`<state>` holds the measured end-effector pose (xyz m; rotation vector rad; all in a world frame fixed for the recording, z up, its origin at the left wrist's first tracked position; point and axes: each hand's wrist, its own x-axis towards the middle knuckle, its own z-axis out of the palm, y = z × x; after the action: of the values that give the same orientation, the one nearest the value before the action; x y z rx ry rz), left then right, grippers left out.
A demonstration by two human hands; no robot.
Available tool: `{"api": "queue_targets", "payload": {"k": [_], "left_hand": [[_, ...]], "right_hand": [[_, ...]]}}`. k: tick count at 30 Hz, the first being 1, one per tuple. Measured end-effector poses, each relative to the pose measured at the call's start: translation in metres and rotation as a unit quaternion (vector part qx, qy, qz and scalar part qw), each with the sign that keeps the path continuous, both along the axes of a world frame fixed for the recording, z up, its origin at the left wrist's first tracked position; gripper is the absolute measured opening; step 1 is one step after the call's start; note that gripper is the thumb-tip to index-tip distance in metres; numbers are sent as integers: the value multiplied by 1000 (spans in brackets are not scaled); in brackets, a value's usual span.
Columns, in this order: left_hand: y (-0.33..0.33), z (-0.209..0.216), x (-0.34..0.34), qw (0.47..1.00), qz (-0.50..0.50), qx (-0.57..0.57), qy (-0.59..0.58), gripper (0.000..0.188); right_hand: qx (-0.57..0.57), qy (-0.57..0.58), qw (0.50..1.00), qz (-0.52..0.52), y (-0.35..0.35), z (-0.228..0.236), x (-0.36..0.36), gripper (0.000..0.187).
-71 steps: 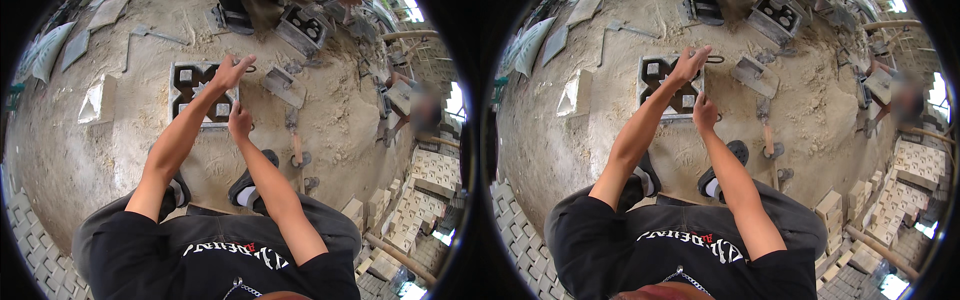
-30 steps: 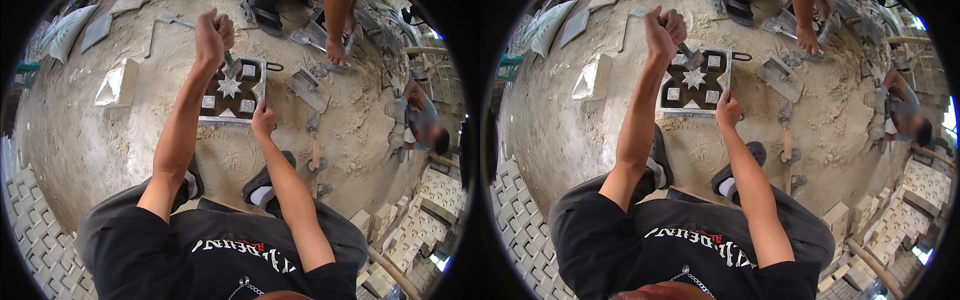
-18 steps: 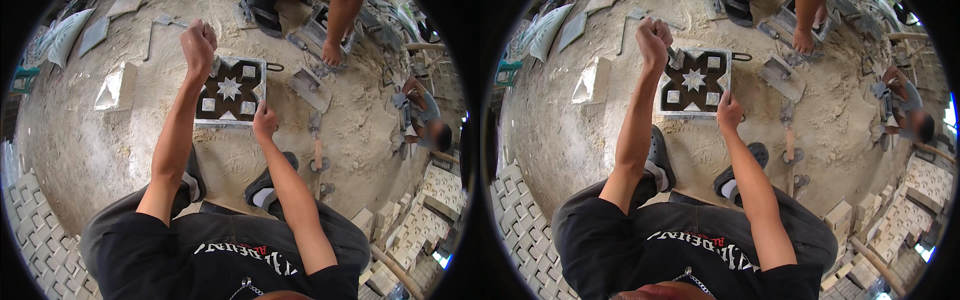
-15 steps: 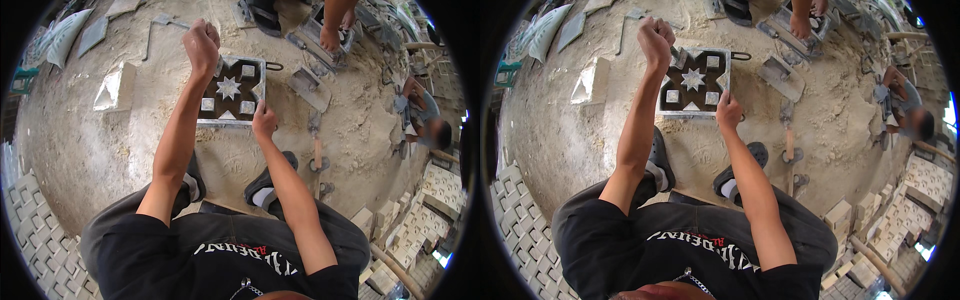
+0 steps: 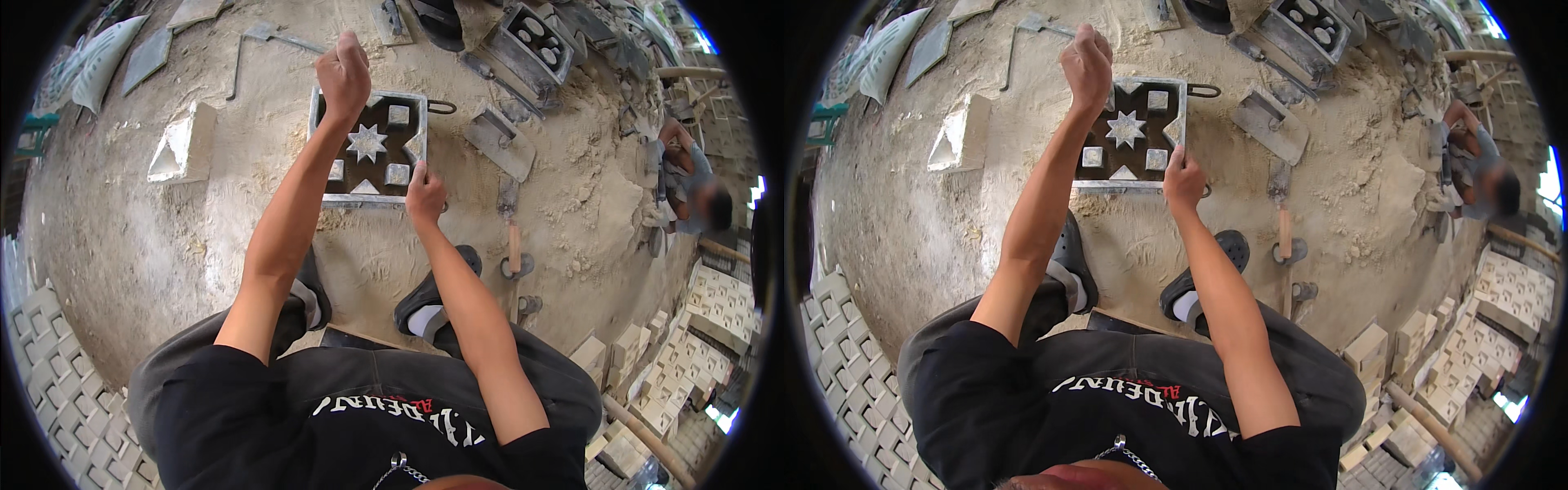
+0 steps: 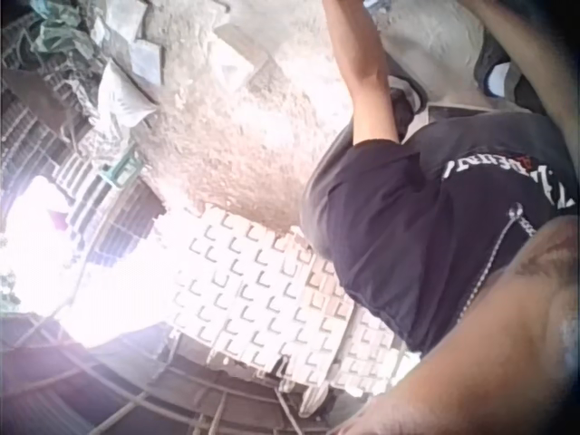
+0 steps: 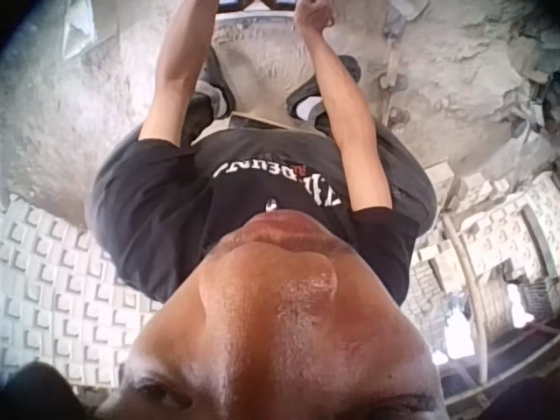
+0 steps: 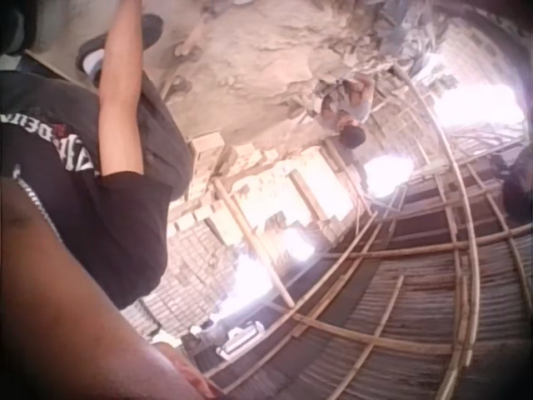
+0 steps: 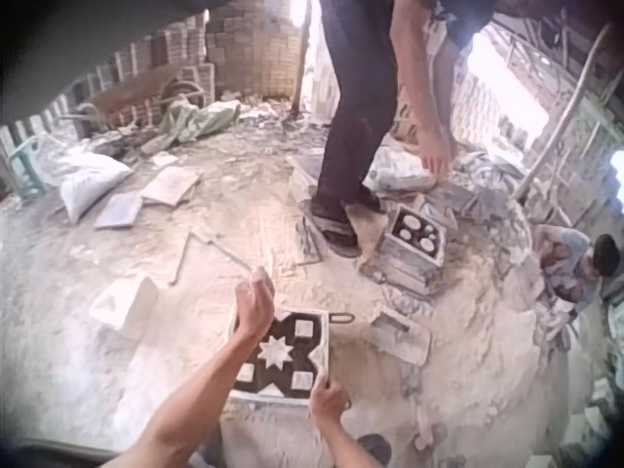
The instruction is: The person fills a star-patterned brick mold with sand and a concrete-like mixture using a trowel and their hands, then levels the surface and taps the mold.
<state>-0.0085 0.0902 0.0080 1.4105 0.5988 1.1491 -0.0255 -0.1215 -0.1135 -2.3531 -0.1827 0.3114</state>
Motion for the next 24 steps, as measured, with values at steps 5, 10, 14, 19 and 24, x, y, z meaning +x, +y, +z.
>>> {"api": "queue_targets", "payload": {"k": [5,10,14,19,24], "left_hand": [[17,-54,16,999,-8,-30,44,53],[-4,-12,9,1000,-20,-16,-12,53],[1,-71,9,996,14,40,82,54],[14,-56,16,957,-274,-86,44,54],[32,-55,11,923,-350,-56,147,43]], "right_hand": [[5,-18,1000,16,3,1,0,48],[22,1,1000,3,-2,-3,3,47],[33,0,999,21,1,3,-3,47],[50,-16,999,7,-1,2,1,47],[32,10,999,-2,-1,-6,-1,48]]}}
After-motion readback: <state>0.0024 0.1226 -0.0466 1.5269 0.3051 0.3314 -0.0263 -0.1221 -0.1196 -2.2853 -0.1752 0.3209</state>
